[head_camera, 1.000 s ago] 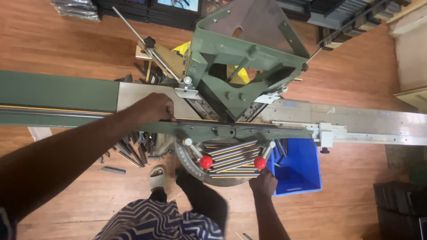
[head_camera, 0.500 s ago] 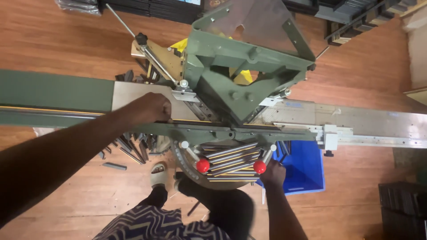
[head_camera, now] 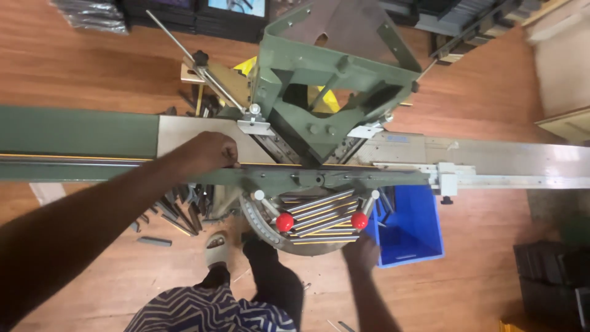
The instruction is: Cutting frame moldings to size using a manual miter chopper machine.
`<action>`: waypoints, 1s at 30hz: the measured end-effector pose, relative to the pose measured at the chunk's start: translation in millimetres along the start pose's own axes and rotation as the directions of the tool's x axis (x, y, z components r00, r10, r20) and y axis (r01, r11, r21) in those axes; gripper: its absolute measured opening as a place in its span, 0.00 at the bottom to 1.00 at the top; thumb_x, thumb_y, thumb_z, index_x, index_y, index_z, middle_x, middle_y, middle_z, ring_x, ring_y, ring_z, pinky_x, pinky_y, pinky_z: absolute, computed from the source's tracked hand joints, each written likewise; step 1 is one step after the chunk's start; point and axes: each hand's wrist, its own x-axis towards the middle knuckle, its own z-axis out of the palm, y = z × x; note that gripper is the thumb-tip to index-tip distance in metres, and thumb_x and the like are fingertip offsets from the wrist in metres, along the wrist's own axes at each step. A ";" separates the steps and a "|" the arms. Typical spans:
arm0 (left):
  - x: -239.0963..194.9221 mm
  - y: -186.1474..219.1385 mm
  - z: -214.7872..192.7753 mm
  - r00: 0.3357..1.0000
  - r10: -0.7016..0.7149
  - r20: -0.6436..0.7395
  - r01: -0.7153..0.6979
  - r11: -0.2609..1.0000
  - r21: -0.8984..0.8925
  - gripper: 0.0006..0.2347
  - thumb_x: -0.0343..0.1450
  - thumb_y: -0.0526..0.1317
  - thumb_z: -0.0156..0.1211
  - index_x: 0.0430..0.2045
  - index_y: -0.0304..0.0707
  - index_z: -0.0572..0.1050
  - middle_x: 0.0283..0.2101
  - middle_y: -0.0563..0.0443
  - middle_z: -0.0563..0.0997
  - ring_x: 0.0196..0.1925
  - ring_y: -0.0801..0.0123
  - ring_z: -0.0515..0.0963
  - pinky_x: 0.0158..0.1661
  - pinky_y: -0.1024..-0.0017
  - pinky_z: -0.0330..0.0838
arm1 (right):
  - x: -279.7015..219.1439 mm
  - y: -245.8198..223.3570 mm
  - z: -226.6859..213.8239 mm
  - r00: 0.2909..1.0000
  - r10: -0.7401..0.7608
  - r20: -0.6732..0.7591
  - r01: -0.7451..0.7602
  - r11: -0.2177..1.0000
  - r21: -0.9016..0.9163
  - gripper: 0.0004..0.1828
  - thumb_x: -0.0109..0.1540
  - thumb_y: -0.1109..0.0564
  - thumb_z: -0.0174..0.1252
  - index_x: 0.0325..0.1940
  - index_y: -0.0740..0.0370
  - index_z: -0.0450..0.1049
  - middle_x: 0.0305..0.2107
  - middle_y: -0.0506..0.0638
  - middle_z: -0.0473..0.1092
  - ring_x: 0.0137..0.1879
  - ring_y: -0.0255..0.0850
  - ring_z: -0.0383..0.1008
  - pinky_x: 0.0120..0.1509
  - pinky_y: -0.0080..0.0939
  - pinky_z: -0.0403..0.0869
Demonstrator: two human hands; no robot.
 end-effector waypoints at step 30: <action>-32.2 31.7 15.4 0.935 0.168 -0.311 -0.119 0.978 0.170 0.18 0.73 0.51 0.54 0.28 0.31 0.81 0.35 0.32 0.82 0.43 0.38 0.80 0.47 0.46 0.72 | 266.9 -109.2 -186.1 0.470 -0.146 0.870 0.511 0.849 -0.133 0.21 0.57 0.50 0.61 0.55 0.43 0.79 0.50 0.51 0.78 0.55 0.48 0.76 0.59 0.55 0.74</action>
